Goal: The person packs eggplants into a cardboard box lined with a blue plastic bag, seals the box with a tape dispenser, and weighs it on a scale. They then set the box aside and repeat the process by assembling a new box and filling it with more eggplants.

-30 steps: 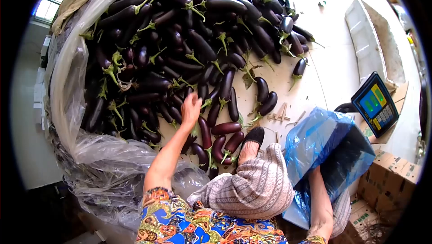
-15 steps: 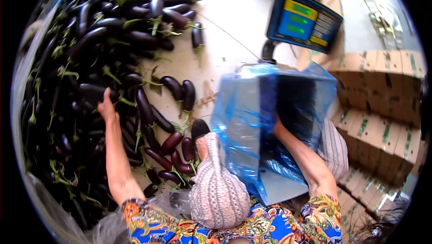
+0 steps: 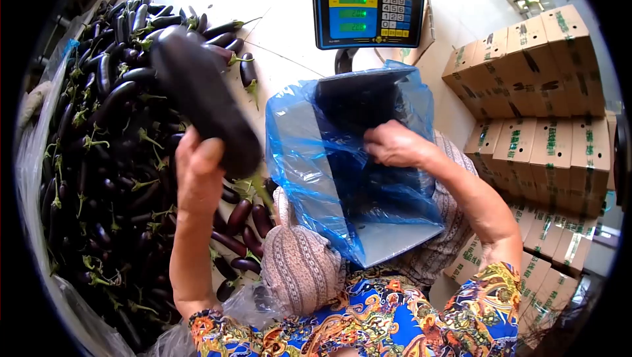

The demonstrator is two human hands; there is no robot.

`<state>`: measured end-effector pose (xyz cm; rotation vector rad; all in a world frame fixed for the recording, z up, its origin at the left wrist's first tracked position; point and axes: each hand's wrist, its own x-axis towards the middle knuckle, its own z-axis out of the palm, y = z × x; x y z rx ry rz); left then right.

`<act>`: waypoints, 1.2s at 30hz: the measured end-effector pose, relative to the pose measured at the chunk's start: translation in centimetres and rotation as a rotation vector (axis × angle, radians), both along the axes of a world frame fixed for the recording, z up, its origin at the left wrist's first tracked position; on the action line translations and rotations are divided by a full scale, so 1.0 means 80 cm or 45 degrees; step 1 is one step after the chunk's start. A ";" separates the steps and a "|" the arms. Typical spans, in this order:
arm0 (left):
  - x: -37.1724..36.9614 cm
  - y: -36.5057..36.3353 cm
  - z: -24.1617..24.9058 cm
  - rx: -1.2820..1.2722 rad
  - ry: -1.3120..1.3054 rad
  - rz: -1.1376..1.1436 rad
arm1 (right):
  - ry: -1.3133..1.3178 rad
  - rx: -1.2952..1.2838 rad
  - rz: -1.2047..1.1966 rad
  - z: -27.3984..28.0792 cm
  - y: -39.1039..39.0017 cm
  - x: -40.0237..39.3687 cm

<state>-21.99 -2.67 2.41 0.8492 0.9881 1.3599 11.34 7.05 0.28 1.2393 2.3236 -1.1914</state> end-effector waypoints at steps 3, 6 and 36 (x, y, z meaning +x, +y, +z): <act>0.080 0.031 0.043 -0.030 0.128 -0.255 | 0.764 -0.619 -0.660 0.066 -0.014 -0.003; 0.142 0.042 0.031 0.160 0.504 -0.549 | 1.063 -0.427 -0.852 0.090 -0.038 -0.015; -0.030 -0.110 -0.261 -0.710 0.683 0.711 | 0.092 -0.150 -0.870 -0.288 -0.037 0.003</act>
